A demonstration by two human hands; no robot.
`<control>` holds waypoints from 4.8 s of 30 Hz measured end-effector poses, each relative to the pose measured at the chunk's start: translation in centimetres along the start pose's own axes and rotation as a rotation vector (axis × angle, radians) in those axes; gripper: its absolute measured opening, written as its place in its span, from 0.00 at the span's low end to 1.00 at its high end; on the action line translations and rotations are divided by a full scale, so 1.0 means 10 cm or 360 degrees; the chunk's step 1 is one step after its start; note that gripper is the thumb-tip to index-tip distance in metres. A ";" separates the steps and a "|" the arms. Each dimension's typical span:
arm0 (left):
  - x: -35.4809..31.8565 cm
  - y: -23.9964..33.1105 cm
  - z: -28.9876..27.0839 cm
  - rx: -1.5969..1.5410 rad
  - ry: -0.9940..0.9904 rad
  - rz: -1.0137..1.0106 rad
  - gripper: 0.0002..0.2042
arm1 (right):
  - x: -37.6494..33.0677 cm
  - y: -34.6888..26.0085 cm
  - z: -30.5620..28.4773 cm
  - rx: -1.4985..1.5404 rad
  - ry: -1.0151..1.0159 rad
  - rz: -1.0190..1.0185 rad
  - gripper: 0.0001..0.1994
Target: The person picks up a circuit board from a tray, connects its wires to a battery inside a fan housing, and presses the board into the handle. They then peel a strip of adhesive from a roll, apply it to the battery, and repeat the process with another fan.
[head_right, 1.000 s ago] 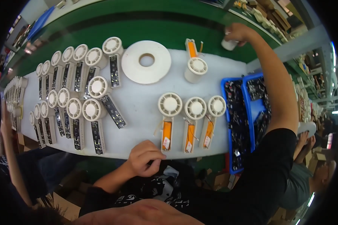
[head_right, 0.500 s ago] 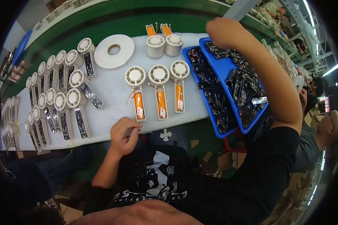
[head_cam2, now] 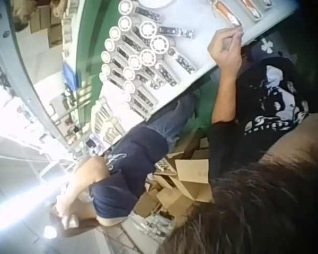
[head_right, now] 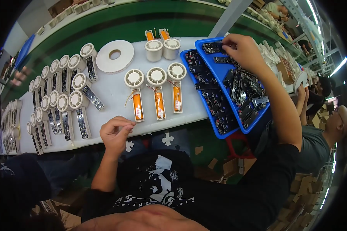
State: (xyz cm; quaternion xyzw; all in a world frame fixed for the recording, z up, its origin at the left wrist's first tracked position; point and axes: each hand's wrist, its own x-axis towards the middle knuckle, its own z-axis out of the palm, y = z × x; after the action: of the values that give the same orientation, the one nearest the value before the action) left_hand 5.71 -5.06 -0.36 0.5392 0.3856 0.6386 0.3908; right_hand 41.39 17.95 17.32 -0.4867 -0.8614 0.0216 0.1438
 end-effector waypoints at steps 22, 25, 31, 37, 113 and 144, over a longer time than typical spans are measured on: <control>0.03 0.41 -0.02 -0.0645 0.0151 -0.0536 0.17 | -0.84 -2.10 1.10 0.1514 -0.0175 -0.0304 0.16; 0.12 0.31 -0.04 -0.0734 0.0156 -0.0656 0.16 | -0.48 -2.13 1.22 0.0564 0.0287 -0.0479 0.21; 0.26 0.08 -0.02 -0.0624 0.0190 -0.1017 0.17 | -0.28 -2.14 1.53 0.0422 0.0292 -0.0595 0.13; 0.31 0.03 -0.02 -0.0748 0.0301 -0.1009 0.19 | -0.26 -2.06 1.61 0.0542 0.0301 -0.0618 0.08; 0.47 -0.12 -0.18 -0.0665 0.0121 -0.1042 0.15 | -0.11 -2.06 1.58 0.0962 0.0184 -0.0334 0.09; 0.45 -0.14 -0.18 -0.0768 0.0191 -0.0959 0.13 | -0.16 -2.14 1.67 0.0381 0.0541 -0.0852 0.10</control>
State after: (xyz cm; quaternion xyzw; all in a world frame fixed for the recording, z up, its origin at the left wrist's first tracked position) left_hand 3.53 -0.56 -0.13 0.2562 0.3876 0.5980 0.6531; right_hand 19.85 7.08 4.78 -0.2196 -0.9137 0.0028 0.3420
